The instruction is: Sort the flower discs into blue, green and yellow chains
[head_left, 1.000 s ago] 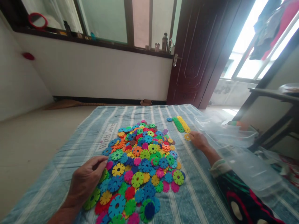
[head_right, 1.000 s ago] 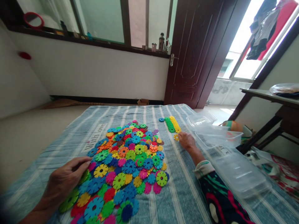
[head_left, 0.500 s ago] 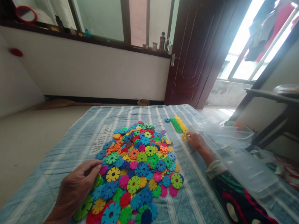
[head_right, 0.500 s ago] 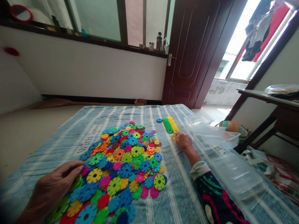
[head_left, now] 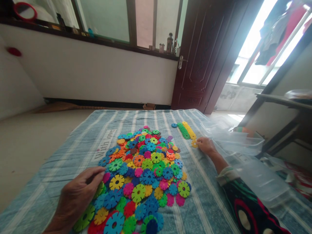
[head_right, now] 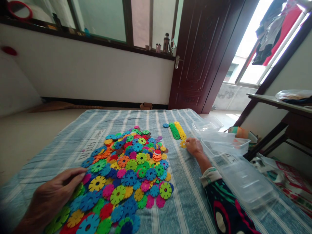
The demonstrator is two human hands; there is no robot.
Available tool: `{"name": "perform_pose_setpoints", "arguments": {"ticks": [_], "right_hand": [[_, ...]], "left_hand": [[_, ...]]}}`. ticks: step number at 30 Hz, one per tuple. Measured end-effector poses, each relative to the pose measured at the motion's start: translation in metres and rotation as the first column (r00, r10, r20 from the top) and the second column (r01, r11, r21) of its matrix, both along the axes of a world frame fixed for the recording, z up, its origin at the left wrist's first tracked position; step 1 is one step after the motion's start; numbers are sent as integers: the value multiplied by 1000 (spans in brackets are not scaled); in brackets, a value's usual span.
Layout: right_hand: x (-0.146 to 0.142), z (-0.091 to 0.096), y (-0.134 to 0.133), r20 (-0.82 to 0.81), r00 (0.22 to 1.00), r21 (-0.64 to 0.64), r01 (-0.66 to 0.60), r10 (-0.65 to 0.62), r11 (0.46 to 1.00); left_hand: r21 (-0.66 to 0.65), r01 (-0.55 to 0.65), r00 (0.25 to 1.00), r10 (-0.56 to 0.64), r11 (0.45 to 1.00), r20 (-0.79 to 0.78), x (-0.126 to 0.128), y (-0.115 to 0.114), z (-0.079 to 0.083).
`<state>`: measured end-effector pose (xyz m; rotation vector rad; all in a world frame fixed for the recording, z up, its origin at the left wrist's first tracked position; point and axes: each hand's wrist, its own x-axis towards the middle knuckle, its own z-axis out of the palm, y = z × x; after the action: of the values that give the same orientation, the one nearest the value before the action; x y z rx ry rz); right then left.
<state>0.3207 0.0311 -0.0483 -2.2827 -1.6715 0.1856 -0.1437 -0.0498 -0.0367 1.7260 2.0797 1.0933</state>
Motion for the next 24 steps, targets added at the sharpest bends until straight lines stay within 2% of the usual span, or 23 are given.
{"name": "perform_pose_setpoints", "arguments": {"ticks": [6,14,24], "right_hand": [[14,0,16,-31,998,35,47,-46,998],[11,0,35,-5,997,60,79,-79,995],[2,-4,31,36,989,54,140,-142,989]], "left_hand": [[-20,-6,1000,6,1000,-5,-3,2,-2],[10,-11,1000,11,1000,-20,-4,1,-3],[0,-12,1000,12,1000,-15,-3,1,-2]]}}
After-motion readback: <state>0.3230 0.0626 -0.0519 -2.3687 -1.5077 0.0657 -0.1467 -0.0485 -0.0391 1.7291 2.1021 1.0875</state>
